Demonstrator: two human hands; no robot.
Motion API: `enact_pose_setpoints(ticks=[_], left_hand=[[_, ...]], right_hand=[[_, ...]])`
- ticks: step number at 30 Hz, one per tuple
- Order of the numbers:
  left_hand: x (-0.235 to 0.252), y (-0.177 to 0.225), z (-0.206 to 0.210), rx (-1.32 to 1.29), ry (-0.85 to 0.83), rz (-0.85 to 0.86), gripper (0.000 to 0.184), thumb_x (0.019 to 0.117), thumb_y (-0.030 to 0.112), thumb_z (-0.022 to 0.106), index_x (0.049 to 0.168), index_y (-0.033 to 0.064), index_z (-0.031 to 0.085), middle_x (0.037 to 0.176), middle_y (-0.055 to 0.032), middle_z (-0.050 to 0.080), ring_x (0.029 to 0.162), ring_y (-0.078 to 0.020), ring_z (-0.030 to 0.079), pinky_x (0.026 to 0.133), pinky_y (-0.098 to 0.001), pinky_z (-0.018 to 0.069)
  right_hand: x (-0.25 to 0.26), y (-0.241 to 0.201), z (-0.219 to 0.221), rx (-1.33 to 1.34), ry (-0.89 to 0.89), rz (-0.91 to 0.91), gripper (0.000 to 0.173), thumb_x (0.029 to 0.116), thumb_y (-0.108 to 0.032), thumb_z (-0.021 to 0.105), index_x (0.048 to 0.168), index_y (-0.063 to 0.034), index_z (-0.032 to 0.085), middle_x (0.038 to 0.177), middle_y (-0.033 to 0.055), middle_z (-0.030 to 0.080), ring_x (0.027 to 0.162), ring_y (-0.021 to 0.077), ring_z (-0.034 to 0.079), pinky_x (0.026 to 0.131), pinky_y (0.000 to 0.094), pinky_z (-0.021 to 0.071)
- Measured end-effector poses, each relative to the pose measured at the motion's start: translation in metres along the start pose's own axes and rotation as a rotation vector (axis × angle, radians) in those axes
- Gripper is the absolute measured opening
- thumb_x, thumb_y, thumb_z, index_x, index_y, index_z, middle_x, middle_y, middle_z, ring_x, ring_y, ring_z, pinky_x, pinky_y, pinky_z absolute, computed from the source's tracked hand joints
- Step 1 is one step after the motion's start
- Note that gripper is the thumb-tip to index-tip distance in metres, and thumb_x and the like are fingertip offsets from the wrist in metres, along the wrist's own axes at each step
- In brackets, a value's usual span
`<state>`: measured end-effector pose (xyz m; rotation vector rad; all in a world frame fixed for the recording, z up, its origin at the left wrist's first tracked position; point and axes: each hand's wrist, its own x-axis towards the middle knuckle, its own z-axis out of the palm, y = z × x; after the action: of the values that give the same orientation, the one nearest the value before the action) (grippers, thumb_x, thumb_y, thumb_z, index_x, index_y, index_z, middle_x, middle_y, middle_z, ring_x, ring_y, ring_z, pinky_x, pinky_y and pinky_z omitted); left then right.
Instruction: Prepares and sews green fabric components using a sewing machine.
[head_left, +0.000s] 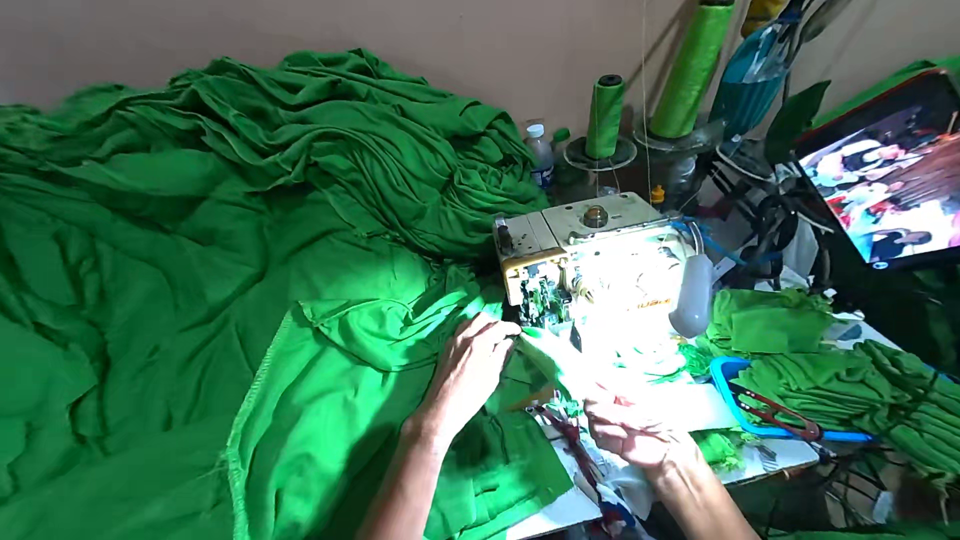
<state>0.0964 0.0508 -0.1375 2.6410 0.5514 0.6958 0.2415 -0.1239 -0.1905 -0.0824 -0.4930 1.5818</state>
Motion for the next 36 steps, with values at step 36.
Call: enact_pose_setpoints(ticks=[36], left_hand=[[-0.015,0.02,-0.02,-0.045,0.26,0.408,0.01,0.0915,0.017,0.066,0.086,0.0106,0.072,0.081,-0.0022,0.068,0.084,-0.0128,0.063,0.091,-0.0414,0.0365]], right_hand=[[0.06,-0.015,0.049,-1.663,0.033,-0.035,0.013,0.0937,-0.01,0.058,0.097,-0.003,0.069,0.074,-0.0087,0.065,0.057,-0.0091,0.056,0.054,0.0099,0.0491]])
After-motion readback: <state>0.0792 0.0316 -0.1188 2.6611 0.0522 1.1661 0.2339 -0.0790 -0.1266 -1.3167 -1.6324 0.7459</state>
